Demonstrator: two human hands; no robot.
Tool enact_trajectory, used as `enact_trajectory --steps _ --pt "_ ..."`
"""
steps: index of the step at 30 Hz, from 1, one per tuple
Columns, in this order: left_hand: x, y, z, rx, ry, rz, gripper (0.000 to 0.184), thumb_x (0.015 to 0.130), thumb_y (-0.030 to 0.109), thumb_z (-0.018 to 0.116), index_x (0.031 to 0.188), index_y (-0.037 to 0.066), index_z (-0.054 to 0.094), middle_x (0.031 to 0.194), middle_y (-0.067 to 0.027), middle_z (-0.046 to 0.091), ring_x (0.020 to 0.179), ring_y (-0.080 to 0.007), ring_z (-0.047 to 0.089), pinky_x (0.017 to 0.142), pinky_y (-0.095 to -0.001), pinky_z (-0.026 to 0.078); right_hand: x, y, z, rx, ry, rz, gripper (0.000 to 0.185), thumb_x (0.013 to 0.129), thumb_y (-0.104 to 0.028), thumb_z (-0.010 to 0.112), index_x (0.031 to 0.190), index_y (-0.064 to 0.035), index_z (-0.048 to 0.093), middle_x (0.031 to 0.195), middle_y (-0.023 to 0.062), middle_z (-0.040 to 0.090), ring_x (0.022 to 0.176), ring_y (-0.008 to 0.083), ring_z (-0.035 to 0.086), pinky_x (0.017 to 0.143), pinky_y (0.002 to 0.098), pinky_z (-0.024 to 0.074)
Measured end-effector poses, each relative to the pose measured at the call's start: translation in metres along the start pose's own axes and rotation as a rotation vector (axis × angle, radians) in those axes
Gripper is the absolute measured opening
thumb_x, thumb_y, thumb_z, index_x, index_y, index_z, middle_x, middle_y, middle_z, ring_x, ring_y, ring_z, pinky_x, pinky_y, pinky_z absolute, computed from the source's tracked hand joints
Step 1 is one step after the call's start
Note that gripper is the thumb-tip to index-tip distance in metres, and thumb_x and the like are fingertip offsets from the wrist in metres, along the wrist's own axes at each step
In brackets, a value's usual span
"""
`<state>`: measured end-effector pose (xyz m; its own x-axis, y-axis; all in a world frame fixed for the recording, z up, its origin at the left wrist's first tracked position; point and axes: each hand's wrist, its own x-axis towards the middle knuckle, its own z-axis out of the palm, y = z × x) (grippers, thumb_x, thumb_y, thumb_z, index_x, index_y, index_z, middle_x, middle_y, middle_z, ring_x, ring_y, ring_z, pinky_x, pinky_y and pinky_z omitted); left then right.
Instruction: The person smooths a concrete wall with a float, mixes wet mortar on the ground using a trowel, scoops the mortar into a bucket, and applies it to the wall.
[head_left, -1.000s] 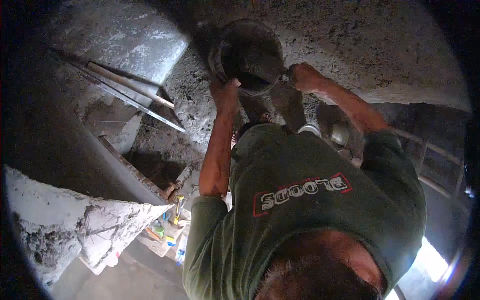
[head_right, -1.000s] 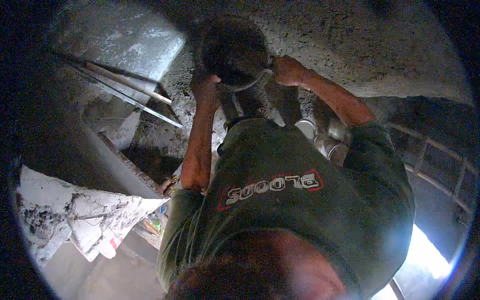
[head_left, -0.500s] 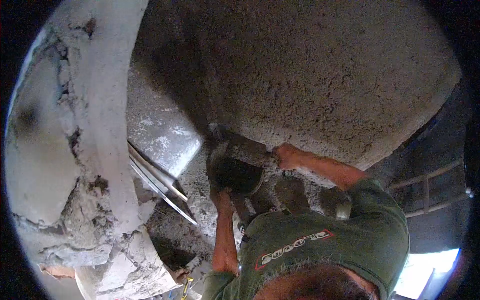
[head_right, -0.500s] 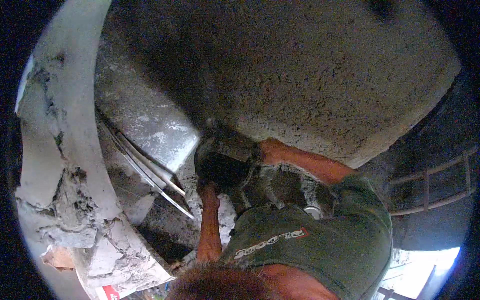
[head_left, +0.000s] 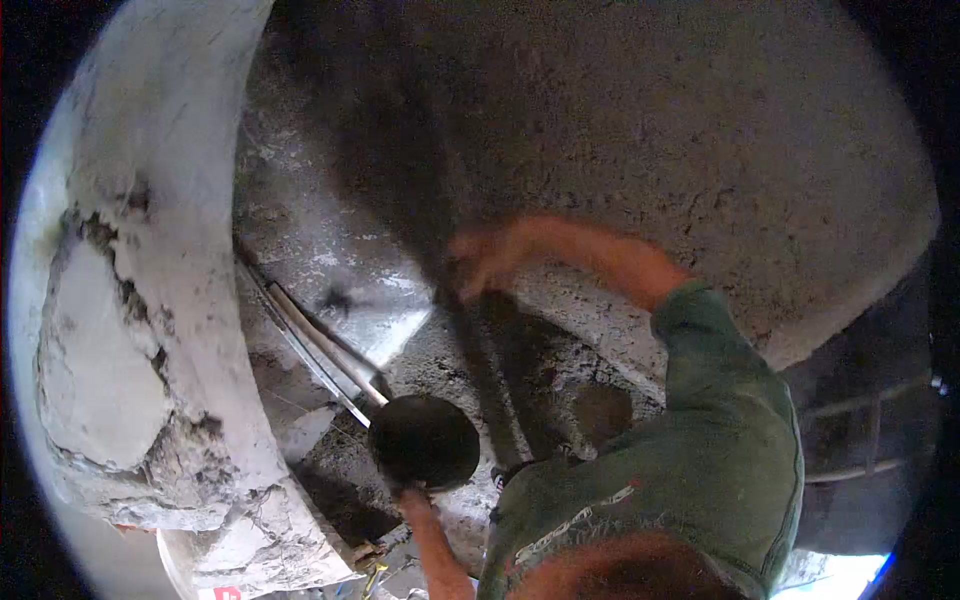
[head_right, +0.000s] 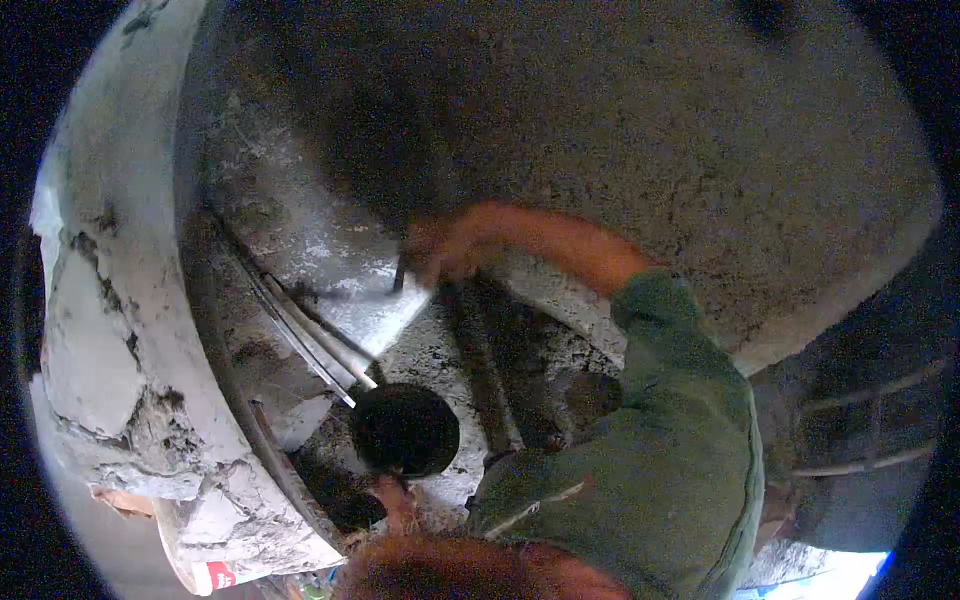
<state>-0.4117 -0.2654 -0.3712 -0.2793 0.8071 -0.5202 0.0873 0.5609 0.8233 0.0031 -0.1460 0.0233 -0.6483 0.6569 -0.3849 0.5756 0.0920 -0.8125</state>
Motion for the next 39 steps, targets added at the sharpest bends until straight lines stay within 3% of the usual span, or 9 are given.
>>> enact_trajectory --steps 5,10,13,16,19,27,29,35,39 --pt "-0.019 -0.003 -0.012 -0.339 0.253 0.026 0.022 0.078 0.03 0.051 0.087 0.01 0.052 0.086 -0.0074 0.051 0.079 -0.0222 0.047 0.072 -0.0439 0.039 0.023 0.158 -0.026 0.59 0.662 0.163 0.044 0.084 -0.033 0.047 0.113 -0.0001 0.043 0.09 0.0145 0.054 0.082 0.0274 0.053 0.071 0.0438 0.0415" --pt "0.015 -0.021 -0.004 -0.03 0.0 0.211 0.038 0.073 0.026 0.059 0.106 0.013 0.046 0.097 -0.0073 0.053 0.079 -0.0221 0.05 0.071 -0.0382 0.04 0.076 0.227 0.174 1.247 0.52 0.541 0.041 0.088 -0.037 0.039 0.106 -0.0005 0.045 0.082 0.0115 0.053 0.073 0.0247 0.049 0.067 0.0423 0.0406" --pt "-0.017 0.035 0.023 -0.214 -0.103 0.125 0.052 0.067 0.022 0.064 0.113 0.012 0.041 0.102 -0.007 0.053 0.083 -0.0222 0.053 0.074 -0.036 0.044 0.078 0.253 0.226 0.794 0.447 0.358 0.042 0.088 -0.034 0.037 0.109 0.0026 0.044 0.085 0.0126 0.056 0.077 0.026 0.054 0.062 0.043 0.0438" --pt "-0.006 0.035 0.05 -0.328 -0.256 0.209 0.045 0.068 0.009 0.057 0.112 0.01 0.047 0.097 -0.0044 0.055 0.077 -0.0189 0.053 0.061 -0.0349 0.046 0.071 0.219 0.226 -0.794 0.356 -0.074 0.014 0.072 -0.02 0.054 0.082 -0.0096 0.057 0.062 0.0084 0.052 0.053 0.0216 0.049 0.048 0.0371 0.0431" --pt "-0.062 0.09 0.079 -0.478 -0.333 0.24 0.046 0.066 0.0 0.054 0.111 0.009 0.049 0.093 -0.0016 0.055 0.076 -0.0153 0.053 0.061 -0.0334 0.046 0.056 0.15 0.221 -1.13 0.14 0.148 0.014 0.07 -0.014 0.053 0.08 -0.0075 0.061 0.07 0.0124 0.058 0.063 0.0259 0.057 0.056 0.0398 0.048" --pt "-0.081 0.122 0.117 -0.317 -0.69 0.183 0.057 0.058 -0.002 0.051 0.114 0.002 0.047 0.102 -0.0052 0.053 0.084 -0.0174 0.051 0.071 -0.029 0.043 0.038 0.112 0.247 -1.12 0.468 0.049 0.012 0.07 -0.015 0.056 0.074 -0.0053 0.06 0.078 0.0109 0.06 0.076 0.0279 0.06 0.06 0.0427 0.0485" --pt "-0.069 0.106 0.123 -0.177 -0.609 0.219 0.058 0.057 0.0 0.05 0.115 -0.004 0.045 0.105 -0.01 0.053 0.09 -0.0226 0.051 0.079 -0.0299 0.041 0.014 0.05 0.23 -0.995 0.288 0.478 0.013 0.07 -0.013 0.057 0.078 -0.0049 0.064 0.081 0.0136 0.062 0.079 0.0319 0.061 0.065 0.0455 0.0502" --pt "-0.072 0.11 0.153 0.045 -0.582 0.907 0.046 0.06 0.007 0.055 0.106 0.0 0.051 0.094 -0.0071 0.056 0.081 -0.0218 0.052 0.071 -0.0339 0.043 -0.027 0.13 0.221 -0.773 0.646 0.762 0.017 0.078 -0.017 0.053 0.084 -0.0053 0.064 0.084 0.0115 0.061 0.086 0.029 0.058 0.073 0.0415 0.0485" --pt "-0.075 0.113 0.166 0.281 -0.437 0.942 0.042 0.058 0.011 0.061 0.098 0.0 0.053 0.081 -0.0077 0.058 0.071 -0.0233 0.053 0.068 -0.0358 0.044 -0.006 0.161 0.247 -0.742 0.198 0.662 0.02 0.081 -0.022 0.051 0.086 -0.004 0.06 0.088 0.0138 0.06 0.082 0.0283 0.058 0.069 0.0406 0.0482"
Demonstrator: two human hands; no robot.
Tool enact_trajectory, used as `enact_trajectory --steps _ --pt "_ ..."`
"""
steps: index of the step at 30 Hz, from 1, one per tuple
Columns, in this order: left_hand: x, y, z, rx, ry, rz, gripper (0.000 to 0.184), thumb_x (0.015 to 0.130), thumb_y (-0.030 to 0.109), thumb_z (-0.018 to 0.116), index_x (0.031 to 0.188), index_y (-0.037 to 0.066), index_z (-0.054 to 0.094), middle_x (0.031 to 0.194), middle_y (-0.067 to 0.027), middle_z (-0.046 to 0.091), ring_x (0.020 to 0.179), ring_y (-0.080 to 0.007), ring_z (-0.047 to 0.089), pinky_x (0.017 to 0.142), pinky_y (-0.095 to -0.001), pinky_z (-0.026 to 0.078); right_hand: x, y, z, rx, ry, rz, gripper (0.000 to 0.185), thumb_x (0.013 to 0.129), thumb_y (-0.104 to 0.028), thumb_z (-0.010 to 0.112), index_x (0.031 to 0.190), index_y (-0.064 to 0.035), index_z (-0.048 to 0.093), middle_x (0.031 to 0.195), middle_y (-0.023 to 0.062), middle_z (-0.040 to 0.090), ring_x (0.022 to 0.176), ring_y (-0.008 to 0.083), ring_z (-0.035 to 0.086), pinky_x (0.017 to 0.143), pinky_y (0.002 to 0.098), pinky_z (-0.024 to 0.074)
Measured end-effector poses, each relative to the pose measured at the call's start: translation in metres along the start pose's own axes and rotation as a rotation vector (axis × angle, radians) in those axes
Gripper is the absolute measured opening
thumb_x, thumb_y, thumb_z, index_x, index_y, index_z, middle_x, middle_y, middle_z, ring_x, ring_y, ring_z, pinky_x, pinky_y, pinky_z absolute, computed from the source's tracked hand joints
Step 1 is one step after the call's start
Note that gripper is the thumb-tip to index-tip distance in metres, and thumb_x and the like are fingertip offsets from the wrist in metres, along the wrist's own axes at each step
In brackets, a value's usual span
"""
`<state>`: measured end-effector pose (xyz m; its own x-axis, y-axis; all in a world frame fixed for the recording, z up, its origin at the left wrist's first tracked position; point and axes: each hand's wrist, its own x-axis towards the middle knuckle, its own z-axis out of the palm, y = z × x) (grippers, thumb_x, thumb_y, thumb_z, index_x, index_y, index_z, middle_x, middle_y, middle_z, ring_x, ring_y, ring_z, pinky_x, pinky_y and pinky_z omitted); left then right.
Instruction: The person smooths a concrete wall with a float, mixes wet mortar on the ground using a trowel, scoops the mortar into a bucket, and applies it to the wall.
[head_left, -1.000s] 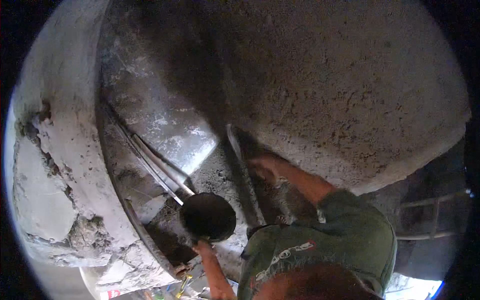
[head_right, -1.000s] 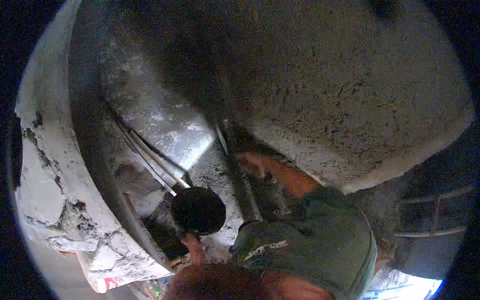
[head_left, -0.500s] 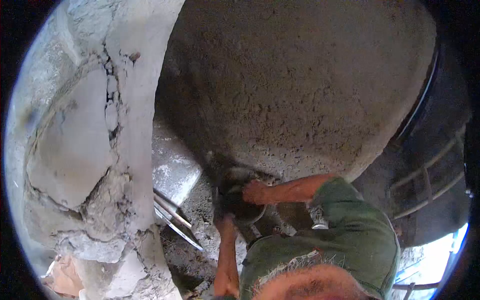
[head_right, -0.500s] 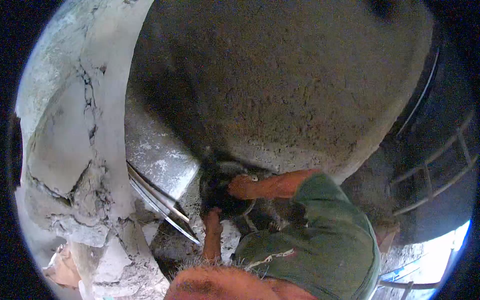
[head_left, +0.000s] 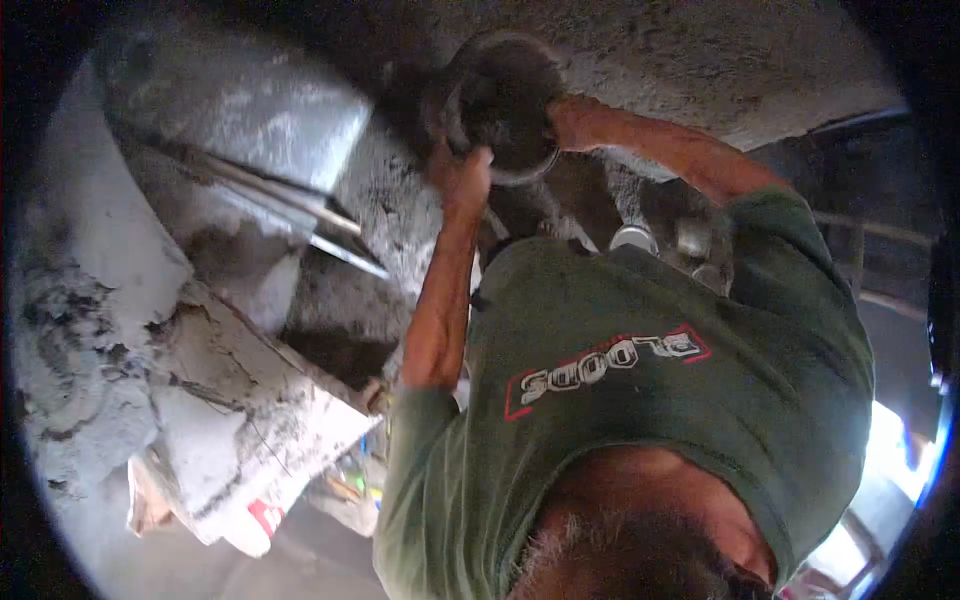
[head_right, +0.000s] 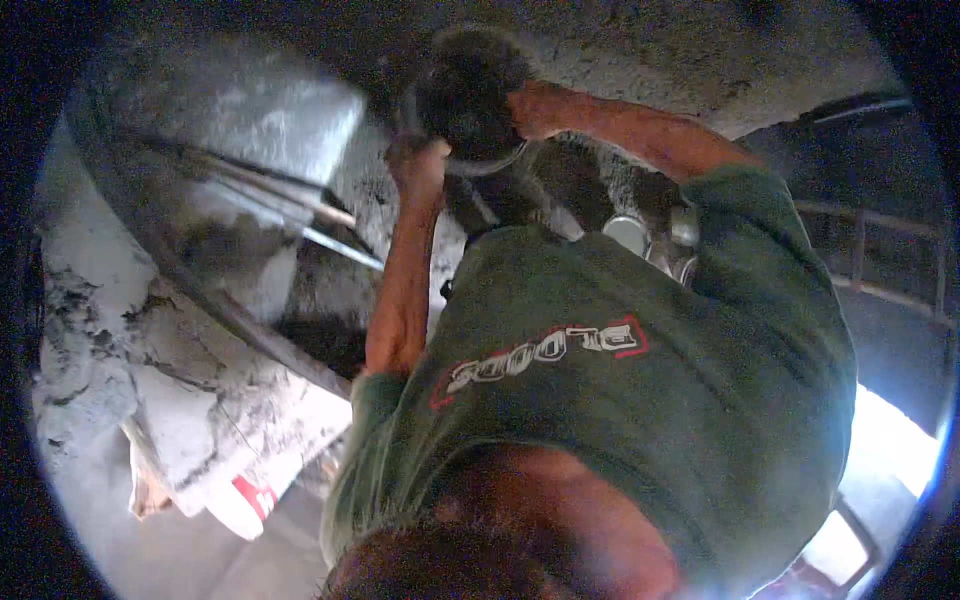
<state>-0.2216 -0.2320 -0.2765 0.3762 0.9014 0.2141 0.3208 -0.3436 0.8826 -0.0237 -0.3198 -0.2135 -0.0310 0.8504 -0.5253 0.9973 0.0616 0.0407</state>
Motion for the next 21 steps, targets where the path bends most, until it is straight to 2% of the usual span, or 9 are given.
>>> enact_trajectory --steps 2,5,7,10,13,15,18,19,21 --pt "-0.002 0.016 -0.002 -0.149 -0.042 -0.133 0.046 0.056 0.009 0.06 0.1 0.001 0.052 0.082 -0.0062 0.057 0.071 -0.0239 0.053 0.067 -0.0363 0.044 -0.01 -0.012 -0.018 0.409 -0.026 0.172 0.022 0.082 -0.021 0.053 0.09 -0.0007 0.058 0.087 0.0169 0.06 0.08 0.0285 0.058 0.069 0.04 0.0483" --pt "0.009 0.024 0.003 -0.443 -0.116 -0.235 0.051 0.054 0.007 0.059 0.104 0.002 0.05 0.086 -0.0059 0.057 0.071 -0.0247 0.053 0.065 -0.0361 0.044 -0.041 -0.003 -0.022 0.801 0.122 0.082 0.027 0.081 -0.019 0.056 0.093 0.005 0.056 0.08 0.0208 0.059 0.076 0.0312 0.058 0.069 0.04 0.0478" --pt "0.016 0.019 0.007 -0.56 -0.15 -0.271 0.053 0.054 0.005 0.058 0.106 0.003 0.049 0.089 -0.0062 0.056 0.072 -0.0245 0.053 0.064 -0.0354 0.045 -0.039 0.004 0.01 0.675 0.376 0.12 0.027 0.076 -0.019 0.058 0.085 0.0059 0.056 0.075 0.0227 0.058 0.074 0.0339 0.058 0.066 0.043 0.0475" --pt "0.011 0.025 0.008 -0.617 -0.085 -0.37 0.056 0.053 0.003 0.058 0.108 0.004 0.048 0.091 -0.006 0.054 0.073 -0.0221 0.052 0.062 -0.0344 0.044 -0.034 0.021 0.021 0.461 0.272 0.187 0.028 0.068 -0.017 0.06 0.084 0.0048 0.054 0.077 0.0245 0.057 0.078 0.0386 0.057 0.066 0.0462 0.0465" --pt "0.01 0.037 0.008 -0.733 -0.096 -0.377 0.055 0.053 0.003 0.057 0.107 0.005 0.048 0.088 -0.0057 0.052 0.074 -0.0199 0.051 0.061 -0.0346 0.044 -0.032 0.045 0.041 0.216 0.179 0.105 0.045 0.069 -0.017 0.062 0.103 0.0073 0.047 0.071 0.0221 0.058 0.07 0.0347 0.058 0.061 0.0424 0.0456" --pt "0.012 0.041 0.008 -0.503 -0.015 -0.364 0.052 0.053 0.003 0.057 0.105 0.004 0.049 0.085 -0.0049 0.051 0.073 -0.0188 0.05 0.061 -0.0339 0.043 -0.042 0.055 0.051 0.353 0.51 0.002 0.042 0.066 -0.015 0.06 0.102 0.0047 0.049 0.059 0.0218 0.054 0.061 0.0355 0.056 0.056 0.0424 0.044" --pt "0.011 0.007 0.018 -0.852 -0.062 -0.486 0.053 0.05 0.0 0.055 0.103 -0.001 0.05 0.094 -0.005 0.053 0.08 -0.0194 0.05 0.071 -0.0282 0.039 -0.054 0.035 0.031 0.427 0.468 0.27 0.03 0.062 -0.015 0.058 0.084 0.0041 0.053 0.078 0.0231 0.057 0.073 0.0374 0.056 0.065 0.0468 0.0456" --pt "0.011 0.013 0.016 -0.672 -0.046 -0.393 0.052 0.052 0.0 0.054 0.104 -0.001 0.05 0.091 -0.0045 0.053 0.078 -0.018 0.049 0.069 -0.027 0.039 -0.051 0.041 0.032 0.42 0.481 0.273 0.03 0.062 -0.015 0.058 0.084 0.0041 0.053 0.078 0.0231 0.057 0.073 0.0374 0.056 0.065 0.0468 0.0456" --pt "0.005 0.028 0.008 -0.669 -0.049 -0.506 0.052 0.052 0.0 0.054 0.104 -0.002 0.049 0.09 -0.0047 0.053 0.078 -0.0177 0.049 0.069 -0.0267 0.039 -0.04 0.056 0.044 0.465 0.235 0.15 0.037 0.065 -0.013 0.06 0.095 0.0069 0.053 0.056 0.0218 0.052 0.056 0.0331 0.055 0.053 0.0415 0.0443"
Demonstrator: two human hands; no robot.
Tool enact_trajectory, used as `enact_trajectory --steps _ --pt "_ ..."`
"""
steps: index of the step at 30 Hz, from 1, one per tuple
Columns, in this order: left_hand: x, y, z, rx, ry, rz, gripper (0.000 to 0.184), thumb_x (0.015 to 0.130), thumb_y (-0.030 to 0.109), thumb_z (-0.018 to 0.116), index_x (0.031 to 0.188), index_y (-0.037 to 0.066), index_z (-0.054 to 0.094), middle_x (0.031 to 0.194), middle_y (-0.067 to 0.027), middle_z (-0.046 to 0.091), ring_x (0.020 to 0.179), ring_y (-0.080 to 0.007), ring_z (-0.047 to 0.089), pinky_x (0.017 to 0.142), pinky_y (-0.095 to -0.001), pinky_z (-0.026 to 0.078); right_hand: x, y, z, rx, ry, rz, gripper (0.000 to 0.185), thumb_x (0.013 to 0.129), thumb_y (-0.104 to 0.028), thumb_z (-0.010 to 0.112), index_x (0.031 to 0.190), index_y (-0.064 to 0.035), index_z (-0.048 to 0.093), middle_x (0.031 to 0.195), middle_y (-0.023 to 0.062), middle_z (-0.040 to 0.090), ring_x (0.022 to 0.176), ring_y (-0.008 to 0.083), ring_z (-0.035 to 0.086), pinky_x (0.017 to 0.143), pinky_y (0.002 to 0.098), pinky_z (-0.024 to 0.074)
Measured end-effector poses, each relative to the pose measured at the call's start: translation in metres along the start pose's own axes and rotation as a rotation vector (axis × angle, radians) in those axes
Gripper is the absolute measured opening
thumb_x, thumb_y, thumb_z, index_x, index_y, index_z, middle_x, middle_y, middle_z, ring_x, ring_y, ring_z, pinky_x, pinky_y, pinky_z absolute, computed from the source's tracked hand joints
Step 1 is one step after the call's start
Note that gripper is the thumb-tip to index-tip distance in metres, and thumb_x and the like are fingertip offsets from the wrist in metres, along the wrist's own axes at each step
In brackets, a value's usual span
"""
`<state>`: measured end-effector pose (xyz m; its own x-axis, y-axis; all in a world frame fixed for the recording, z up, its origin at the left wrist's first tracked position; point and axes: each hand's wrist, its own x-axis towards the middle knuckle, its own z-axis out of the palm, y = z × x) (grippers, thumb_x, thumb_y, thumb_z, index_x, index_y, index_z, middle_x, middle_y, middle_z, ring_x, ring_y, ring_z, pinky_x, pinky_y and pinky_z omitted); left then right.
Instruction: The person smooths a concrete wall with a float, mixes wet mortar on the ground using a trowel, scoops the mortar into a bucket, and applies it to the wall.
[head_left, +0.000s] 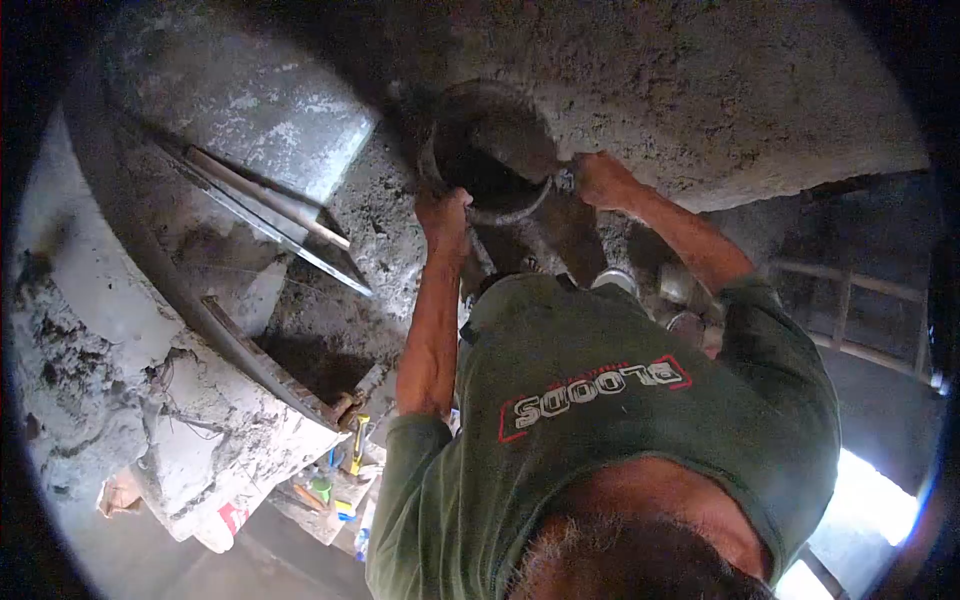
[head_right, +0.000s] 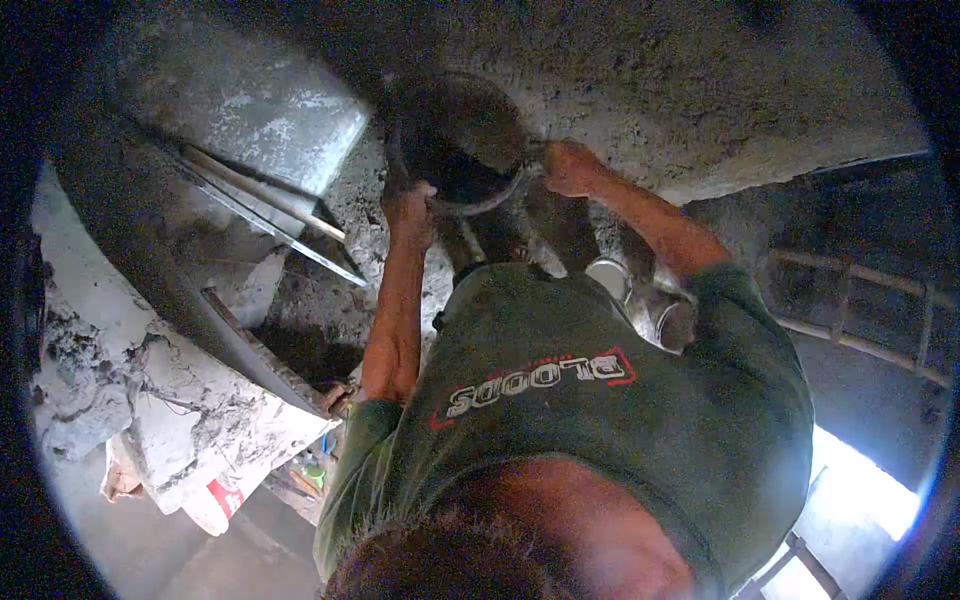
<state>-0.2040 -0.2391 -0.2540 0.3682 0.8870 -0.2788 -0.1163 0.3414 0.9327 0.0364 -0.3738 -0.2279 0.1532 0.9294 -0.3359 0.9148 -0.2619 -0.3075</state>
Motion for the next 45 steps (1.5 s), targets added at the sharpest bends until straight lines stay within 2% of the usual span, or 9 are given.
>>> enact_trajectory --steps 10,20,24,27,31,36,39,41,45 --pt "-0.024 -0.009 -0.052 -0.354 0.133 -0.047 0.057 0.059 -0.006 0.05 0.115 0.005 0.048 0.101 -0.007 0.055 0.082 -0.0205 0.055 0.071 -0.0337 0.049 0.024 -0.057 -0.068 -0.185 0.124 -0.052 0.023 0.062 -0.011 0.056 0.081 0.0025 0.058 0.073 0.0238 0.059 0.074 0.039 0.059 0.063 0.045 0.0494" --pt "-0.068 -0.056 -0.17 -0.204 0.576 -0.086 0.046 0.058 -0.002 0.054 0.104 0.003 0.053 0.089 -0.0041 0.056 0.065 -0.0159 0.054 0.051 -0.03 0.047 0.049 -0.172 -0.128 0.081 -0.333 -0.969 0.026 0.071 -0.014 0.056 0.09 0.0023 0.049 0.067 0.0162 0.056 0.059 0.026 0.056 0.053 0.0364 0.0458" --pt "-0.096 -0.038 -0.174 -0.125 0.738 -0.192 0.032 0.069 0.01 0.054 0.1 0.005 0.052 0.096 -0.0087 0.053 0.075 -0.0193 0.053 0.055 -0.0337 0.047 0.123 -0.104 -0.145 0.668 -0.635 -0.433 0.03 0.076 -0.02 0.059 0.099 -0.002 0.052 0.076 0.006 0.056 0.065 0.0128 0.053 0.053 0.0303 0.0446" --pt "-0.109 -0.03 -0.177 -0.117 0.843 -0.172 0.045 0.058 0.001 0.055 0.103 0.004 0.055 0.09 -0.0052 0.057 0.069 -0.0192 0.053 0.055 -0.0352 0.046 0.188 -0.002 -0.096 1.096 -0.152 0.056 0.034 0.078 -0.022 0.056 0.104 -0.0016 0.05 0.083 0.0091 0.056 0.072 0.0161 0.053 0.06 0.0322 0.0444" --pt "-0.089 -0.042 -0.195 0.006 0.731 -0.17 0.04 0.068 0.008 0.053 0.108 0.004 0.054 0.101 -0.007 0.055 0.08 -0.0204 0.052 0.067 -0.0343 0.044 0.135 -0.008 0.023 1.227 -0.237 0.28 0.038 0.081 -0.025 0.052 0.11 -0.0011 0.047 0.092 0.0133 0.055 0.081 0.0205 0.053 0.069 0.0348 0.0441" --pt "-0.059 -0.059 -0.178 0.066 0.517 -0.119 0.031 0.08 0.02 0.054 0.108 0.005 0.056 0.111 -0.0071 0.053 0.096 -0.0216 0.049 0.085 -0.0326 0.038 0.099 -0.028 0.015 -0.052 -0.31 -0.455 0.044 0.084 -0.029 0.047 0.118 -0.0004 0.043 0.104 0.0185 0.054 0.092 0.026 0.053 0.081 0.0381 0.0437" --pt "-0.032 -0.064 -0.153 -0.105 0.449 -0.018 0.037 0.068 0.006 0.057 0.105 0.006 0.054 0.093 -0.0023 0.056 0.079 -0.0141 0.053 0.066 -0.0274 0.045 0.075 -0.066 -0.039 0.49 -0.308 -0.117 0.052 0.08 -0.021 0.052 0.126 -0.0027 0.035 0.098 0.0188 0.057 0.075 0.0261 0.061 0.064 0.0392 0.052" --pt "-0.021 -0.031 -0.11 -0.151 0.371 -0.012 0.037 0.066 0.004 0.056 0.103 0.005 0.054 0.091 -0.002 0.056 0.076 -0.0151 0.054 0.066 -0.028 0.046 0.092 -0.064 -0.046 -0.132 -0.059 -0.559 0.048 0.076 -0.019 0.056 0.121 -0.0061 0.043 0.103 0.016 0.057 0.072 0.0282 0.061 0.063 0.0397 0.0527" --pt "-0.02 0.017 -0.039 -0.16 0.237 0.005 0.044 0.061 0.001 0.054 0.104 0.002 0.053 0.093 -0.0045 0.056 0.078 -0.0166 0.054 0.066 -0.0285 0.046 0.113 -0.098 -0.037 -0.423 0.066 -0.514 0.04 0.075 -0.017 0.056 0.113 -0.0084 0.051 0.1 0.0158 0.058 0.075 0.0287 0.061 0.066 0.0405 0.0519"
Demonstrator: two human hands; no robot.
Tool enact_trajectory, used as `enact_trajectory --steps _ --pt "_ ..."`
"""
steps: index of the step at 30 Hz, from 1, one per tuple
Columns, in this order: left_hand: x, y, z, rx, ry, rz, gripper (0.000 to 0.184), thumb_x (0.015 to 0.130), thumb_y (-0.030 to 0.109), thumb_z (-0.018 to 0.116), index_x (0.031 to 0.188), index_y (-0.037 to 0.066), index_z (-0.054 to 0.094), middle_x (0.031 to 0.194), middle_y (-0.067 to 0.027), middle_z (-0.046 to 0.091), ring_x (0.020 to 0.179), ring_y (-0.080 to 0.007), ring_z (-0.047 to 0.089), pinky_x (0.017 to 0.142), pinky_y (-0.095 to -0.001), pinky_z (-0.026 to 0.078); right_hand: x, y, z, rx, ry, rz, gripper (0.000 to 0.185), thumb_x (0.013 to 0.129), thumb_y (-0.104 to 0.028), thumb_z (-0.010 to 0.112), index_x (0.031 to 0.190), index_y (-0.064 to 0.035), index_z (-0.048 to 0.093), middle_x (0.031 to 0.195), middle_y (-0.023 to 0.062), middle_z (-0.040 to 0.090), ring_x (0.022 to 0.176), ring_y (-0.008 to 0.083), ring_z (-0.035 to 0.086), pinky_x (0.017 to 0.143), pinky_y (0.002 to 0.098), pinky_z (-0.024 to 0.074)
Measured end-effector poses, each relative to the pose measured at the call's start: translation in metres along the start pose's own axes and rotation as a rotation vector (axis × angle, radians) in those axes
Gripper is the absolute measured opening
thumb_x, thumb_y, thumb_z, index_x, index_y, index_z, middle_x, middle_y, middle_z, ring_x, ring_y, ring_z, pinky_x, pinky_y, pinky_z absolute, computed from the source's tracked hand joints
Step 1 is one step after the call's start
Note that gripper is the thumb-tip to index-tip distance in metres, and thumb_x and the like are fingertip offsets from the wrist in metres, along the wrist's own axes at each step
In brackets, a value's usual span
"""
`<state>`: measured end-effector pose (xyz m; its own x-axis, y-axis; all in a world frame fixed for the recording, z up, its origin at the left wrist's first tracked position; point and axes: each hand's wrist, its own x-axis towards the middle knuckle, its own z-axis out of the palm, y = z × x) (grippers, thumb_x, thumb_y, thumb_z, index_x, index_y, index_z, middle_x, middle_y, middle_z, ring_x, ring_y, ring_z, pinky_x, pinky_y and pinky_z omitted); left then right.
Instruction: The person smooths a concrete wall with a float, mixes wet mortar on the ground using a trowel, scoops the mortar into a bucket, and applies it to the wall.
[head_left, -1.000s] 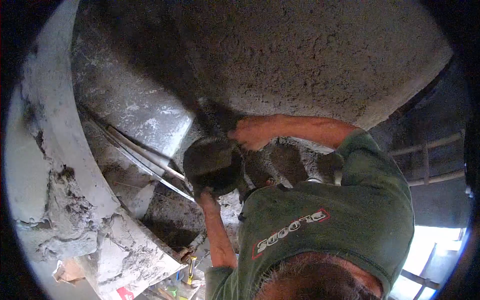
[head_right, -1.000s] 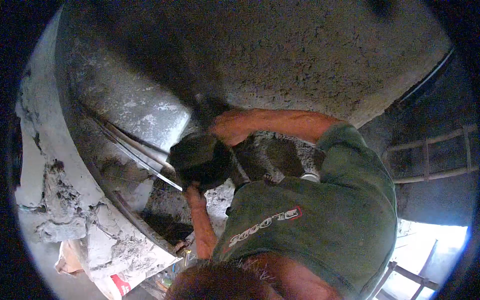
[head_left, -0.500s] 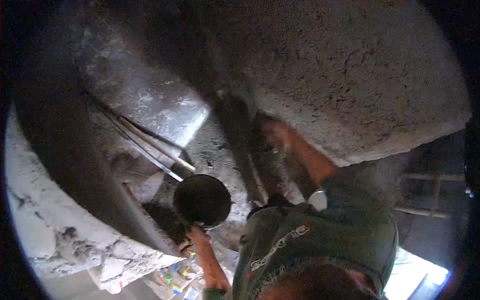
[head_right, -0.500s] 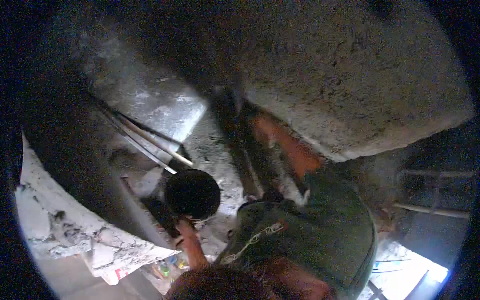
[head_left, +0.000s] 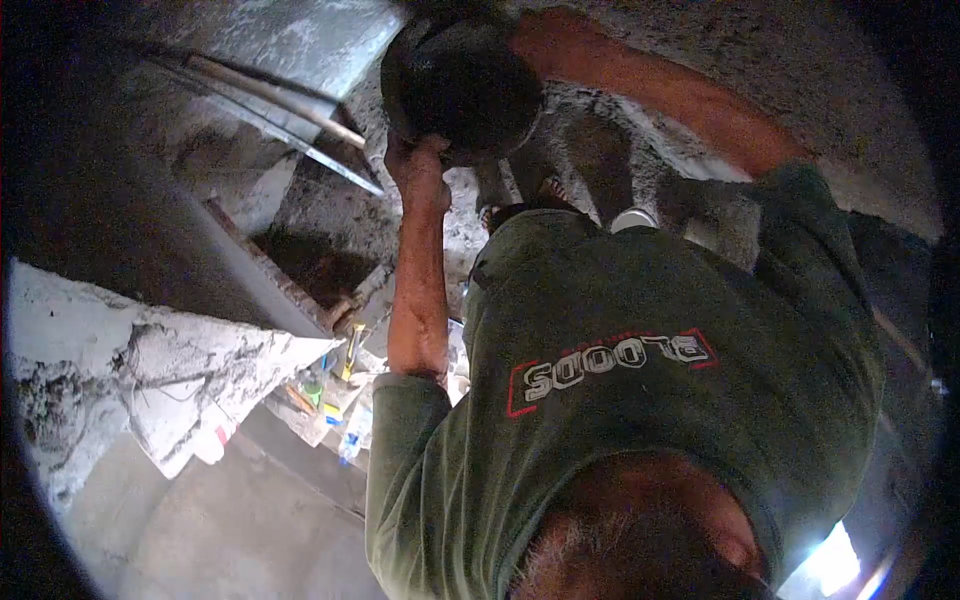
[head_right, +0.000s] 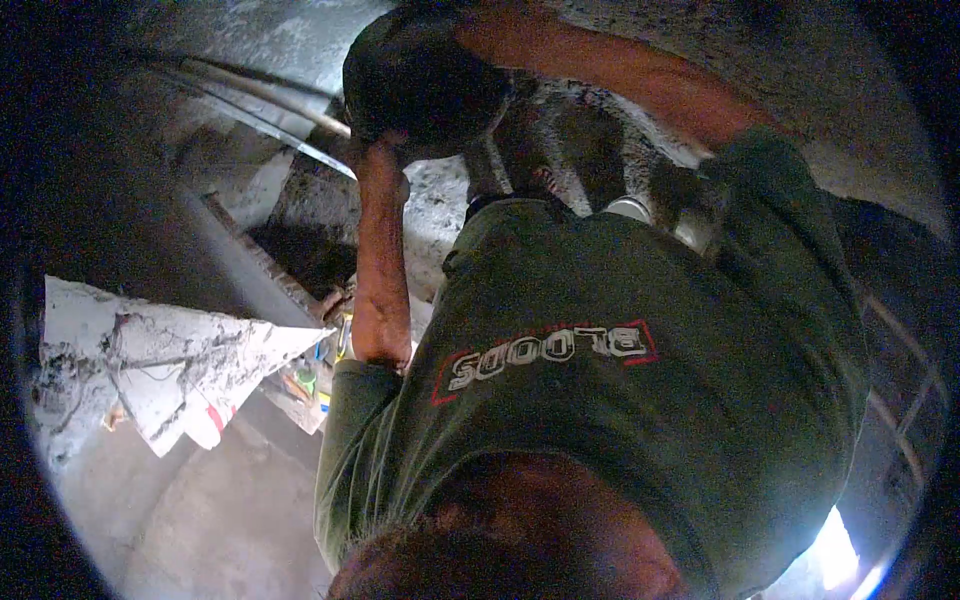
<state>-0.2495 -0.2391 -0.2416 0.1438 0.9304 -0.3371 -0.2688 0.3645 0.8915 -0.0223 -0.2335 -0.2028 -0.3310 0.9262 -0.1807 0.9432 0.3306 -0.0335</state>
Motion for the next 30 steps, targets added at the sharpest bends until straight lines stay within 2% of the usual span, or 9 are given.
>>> enact_trajectory --steps 6,9,12,15,18,22,26,27,30 --pt "0.017 -0.002 0.035 0.063 -0.148 0.111 0.054 0.055 -0.003 0.052 0.108 -0.002 0.049 0.103 -0.0073 0.055 0.089 -0.0206 0.052 0.082 -0.0283 0.039 -0.024 -0.049 -0.001 -0.181 -0.073 -0.051 0.02 0.073 -0.013 0.056 0.092 -0.0111 0.063 0.091 0.0167 0.061 0.079 0.0287 0.061 0.068 0.0412 0.0506" --pt "0.021 -0.016 0.037 -0.024 -0.234 0.181 0.042 0.058 -0.001 0.056 0.1 0.002 0.054 0.095 -0.0048 0.056 0.083 -0.0187 0.051 0.073 -0.0289 0.042 -0.046 -0.031 -0.028 -0.05 -0.153 0.25 0.018 0.073 -0.014 0.056 0.089 -0.0117 0.064 0.079 0.0147 0.061 0.076 0.0288 0.061 0.066 0.0393 0.0508" --pt "0.028 -0.032 0.041 0.155 -0.202 0.217 0.055 0.057 0.0 0.054 0.111 -0.004 0.047 0.106 -0.011 0.054 0.096 -0.0242 0.05 0.088 -0.0307 0.036 -0.042 0.043 0.013 0.149 0.187 0.287 0.016 0.076 -0.016 0.055 0.088 -0.0095 0.063 0.076 0.014 0.06 0.072 0.0323 0.06 0.064 0.04 0.0503" --pt "0.025 -0.019 0.057 0.32 -0.209 0.245 0.056 0.058 0.0 0.054 0.113 -0.005 0.046 0.108 -0.0129 0.053 0.097 -0.0262 0.05 0.089 -0.0305 0.035 -0.049 0.049 0.025 -0.42 0.186 0.076 0.019 0.078 -0.018 0.052 0.089 -0.0043 0.06 0.077 0.0174 0.059 0.071 0.0305 0.06 0.066 0.0404 0.0493" --pt "0.022 -0.02 0.069 0.291 -0.301 0.366 0.057 0.058 0.002 0.054 0.114 -0.007 0.044 0.11 -0.0151 0.051 0.1 -0.0276 0.049 0.09 -0.0307 0.034 -0.06 0.012 -0.004 0.185 -0.21 0.4 0.02 0.077 -0.016 0.053 0.084 0.0015 0.059 0.078 0.0212 0.059 0.072 0.0266 0.061 0.062 0.0412 0.0492" --pt "0.031 -0.024 0.069 0.192 -0.285 0.201 0.06 0.059 0.003 0.055 0.117 -0.006 0.042 0.111 -0.0176 0.051 0.101 -0.0294 0.049 0.091 -0.0322 0.034 -0.1 0.017 -0.058 0.037 -0.061 0.554 0.02 0.076 -0.013 0.051 0.087 0.0024 0.058 0.071 0.0204 0.06 0.063 0.0284 0.061 0.053 0.0411 0.0505" --pt "0.023 -0.017 0.082 0.495 -0.329 0.413 0.066 0.059 0.003 0.055 0.122 -0.004 0.038 0.113 -0.0212 0.05 0.103 -0.0303 0.049 0.091 -0.0333 0.034 -0.135 0.06 -0.044 -0.235 0.006 0.204 0.021 0.076 -0.011 0.05 0.091 0.0014 0.057 0.072 0.0203 0.06 0.063 0.0293 0.062 0.054 0.0415 0.0513" --pt "0.022 -0.021 0.083 0.694 -0.309 0.509 0.067 0.059 0.003 0.055 0.124 -0.004 0.037 0.114 -0.0218 0.05 0.104 -0.0302 0.049 0.092 -0.0336 0.035 -0.134 0.049 -0.032 -0.238 -0.007 0.361 0.02 0.076 -0.01 0.05 0.091 0.0012 0.058 0.072 0.0204 0.06 0.063 0.029 0.062 0.055 0.0415 0.0514" --pt "0.016 -0.02 0.092 0.459 -0.434 0.513 0.066 0.06 0.004 0.054 0.124 -0.004 0.038 0.112 -0.0215 0.052 0.103 -0.031 0.051 0.091 -0.0347 0.036 -0.118 0.044 0.043 -0.096 0.001 0.316 0.02 0.079 -0.015 0.05 0.089 0.0014 0.058 0.07 0.0194 0.059 0.059 0.0264 0.06 0.054 0.0395 0.0511"
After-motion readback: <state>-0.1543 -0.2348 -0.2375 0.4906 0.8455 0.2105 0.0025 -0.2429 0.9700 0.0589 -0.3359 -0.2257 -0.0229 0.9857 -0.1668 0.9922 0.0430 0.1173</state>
